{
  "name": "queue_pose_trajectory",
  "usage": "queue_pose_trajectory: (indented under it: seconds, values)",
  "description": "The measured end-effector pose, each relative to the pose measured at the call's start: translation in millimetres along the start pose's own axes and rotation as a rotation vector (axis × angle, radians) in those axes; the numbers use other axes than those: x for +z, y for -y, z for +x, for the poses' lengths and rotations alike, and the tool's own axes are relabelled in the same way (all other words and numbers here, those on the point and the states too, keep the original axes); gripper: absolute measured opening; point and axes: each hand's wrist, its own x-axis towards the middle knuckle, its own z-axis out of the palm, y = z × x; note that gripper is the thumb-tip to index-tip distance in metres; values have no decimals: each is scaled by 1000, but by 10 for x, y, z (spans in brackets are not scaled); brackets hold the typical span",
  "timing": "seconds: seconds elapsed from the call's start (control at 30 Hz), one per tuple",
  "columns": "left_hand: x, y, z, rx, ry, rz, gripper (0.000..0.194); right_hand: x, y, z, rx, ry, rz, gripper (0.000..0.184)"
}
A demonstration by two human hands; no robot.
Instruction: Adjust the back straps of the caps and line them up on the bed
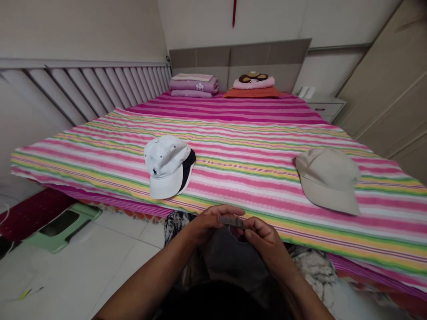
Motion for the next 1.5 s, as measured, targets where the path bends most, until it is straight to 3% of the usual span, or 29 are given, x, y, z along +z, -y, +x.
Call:
queue_pose_trajectory:
  seconds: [0.17,0.3,0.4,0.53,0.7,0.87,1.1,1.37,1.5]
  values:
    - [8,98,-9,-20,-102,103,37,-26,0,-78,-97,-107,-202,17]
    - [7,142,-12,-115,-144,151,21,-40,71,-123,-323,-168,-580,9]
    - [4,141,-43,-127,-168,201,21,-13,136,-160,-533,-118,-834,23]
    - [-15,137,-97,-130,-170,263,23,37,220,-211,-690,-40,-1011,21]
    - [20,113,-136,-137,-187,300,26,71,296,-256,-742,30,-1070,22]
    - [68,97,-142,-77,-212,409,30,108,271,-290,-839,-65,-1300,21]
    - [68,124,-145,-53,-238,627,31,101,159,-304,-829,-72,-1416,23]
    - [159,152,-161,43,-245,779,25,118,61,-308,-809,-115,-1449,21]
    - [178,182,-181,50,-240,699,23,120,61,-298,-679,-132,-1260,21]
